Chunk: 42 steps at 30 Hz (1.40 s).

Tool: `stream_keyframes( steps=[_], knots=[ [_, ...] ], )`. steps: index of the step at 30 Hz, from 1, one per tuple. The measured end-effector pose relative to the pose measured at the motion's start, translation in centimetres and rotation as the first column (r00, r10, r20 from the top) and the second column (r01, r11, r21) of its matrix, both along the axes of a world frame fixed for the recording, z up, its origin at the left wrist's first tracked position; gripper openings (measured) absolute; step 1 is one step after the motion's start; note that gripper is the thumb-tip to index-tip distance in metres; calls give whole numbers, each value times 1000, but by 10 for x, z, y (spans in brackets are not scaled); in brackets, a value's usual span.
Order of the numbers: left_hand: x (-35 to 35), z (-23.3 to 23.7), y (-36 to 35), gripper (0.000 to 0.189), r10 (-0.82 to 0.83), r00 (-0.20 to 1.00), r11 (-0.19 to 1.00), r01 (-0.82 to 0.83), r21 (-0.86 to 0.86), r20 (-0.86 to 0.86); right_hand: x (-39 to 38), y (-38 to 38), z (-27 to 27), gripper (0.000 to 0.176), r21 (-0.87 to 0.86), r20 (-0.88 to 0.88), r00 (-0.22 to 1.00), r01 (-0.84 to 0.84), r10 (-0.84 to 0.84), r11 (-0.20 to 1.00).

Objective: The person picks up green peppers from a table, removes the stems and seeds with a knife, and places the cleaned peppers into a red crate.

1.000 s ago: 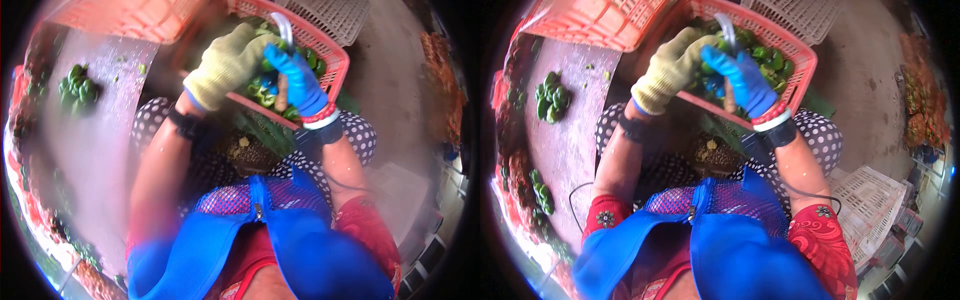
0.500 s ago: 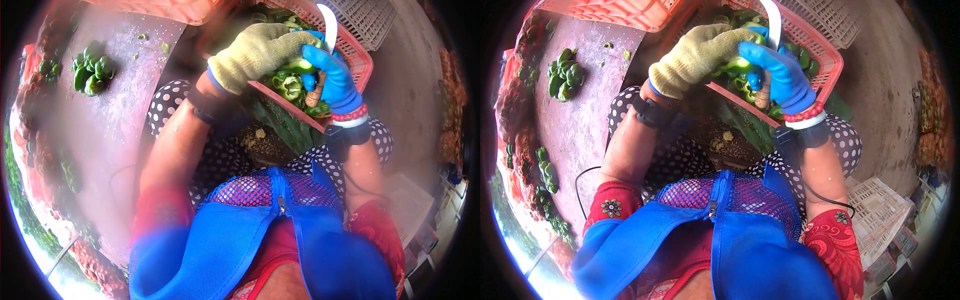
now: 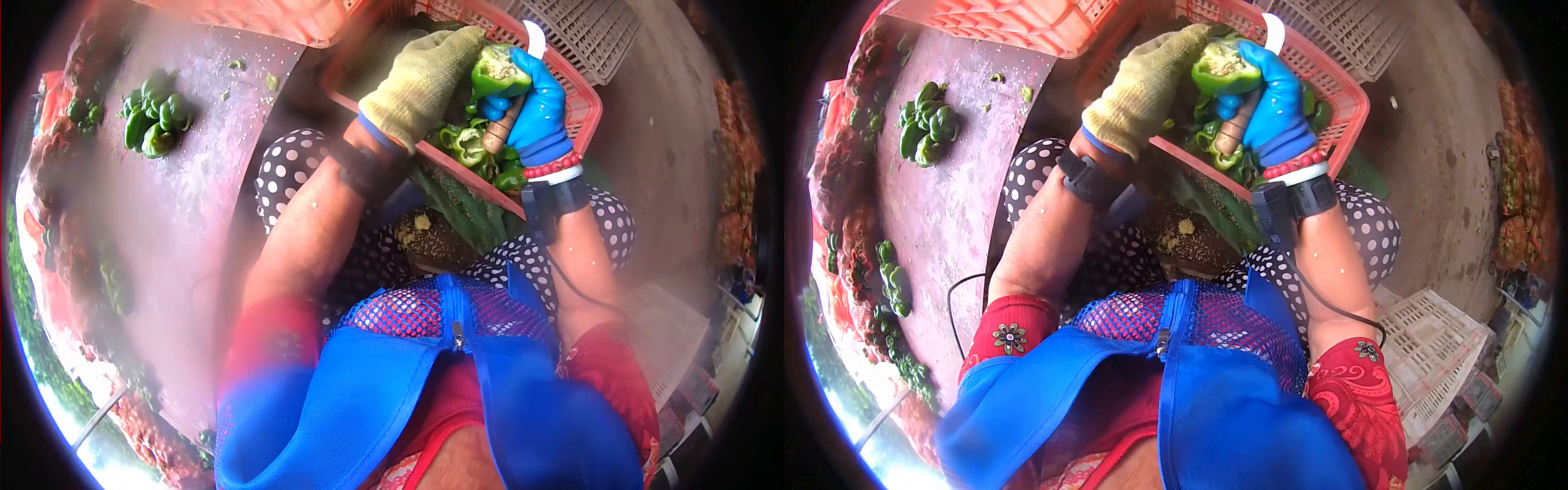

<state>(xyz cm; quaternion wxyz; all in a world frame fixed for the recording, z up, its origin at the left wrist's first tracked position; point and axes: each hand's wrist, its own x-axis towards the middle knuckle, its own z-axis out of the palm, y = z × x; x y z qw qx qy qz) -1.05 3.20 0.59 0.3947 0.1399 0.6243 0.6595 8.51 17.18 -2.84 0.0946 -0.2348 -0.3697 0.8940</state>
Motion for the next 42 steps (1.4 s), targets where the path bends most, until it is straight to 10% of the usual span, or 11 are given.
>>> stream_keyframes(
  steps=[8,11,20,24,28,32,36,42],
  knots=[
    [-18,4,-10,36,-380,846,924,365,114,373,22,36,10,33,552,126,987,-150,95,820],
    [-2,0,-5,43,-317,945,947,321,36,-82,19,26,13,33,748,72,994,-111,86,655],
    [-1,22,-14,31,-323,937,943,308,121,134,21,1,10,54,117,-33,971,-232,237,966],
    [-1,-10,-17,33,-292,956,956,292,-38,0,19,-5,16,61,617,190,966,-255,174,745],
    [8,-33,-14,32,-210,972,977,204,-63,-105,5,-9,-10,48,788,-32,990,-62,140,613],
    [25,-32,-8,21,-40,956,991,2,-132,-290,-2,-11,-38,55,902,133,988,-90,-72,423],
    [8,-7,-4,30,-201,970,948,156,-278,-140,9,-11,25,65,594,355,931,-292,82,749],
    [6,-18,-7,33,-235,969,971,229,-71,-75,14,-2,38,76,641,311,939,-323,149,696]
  ],
)
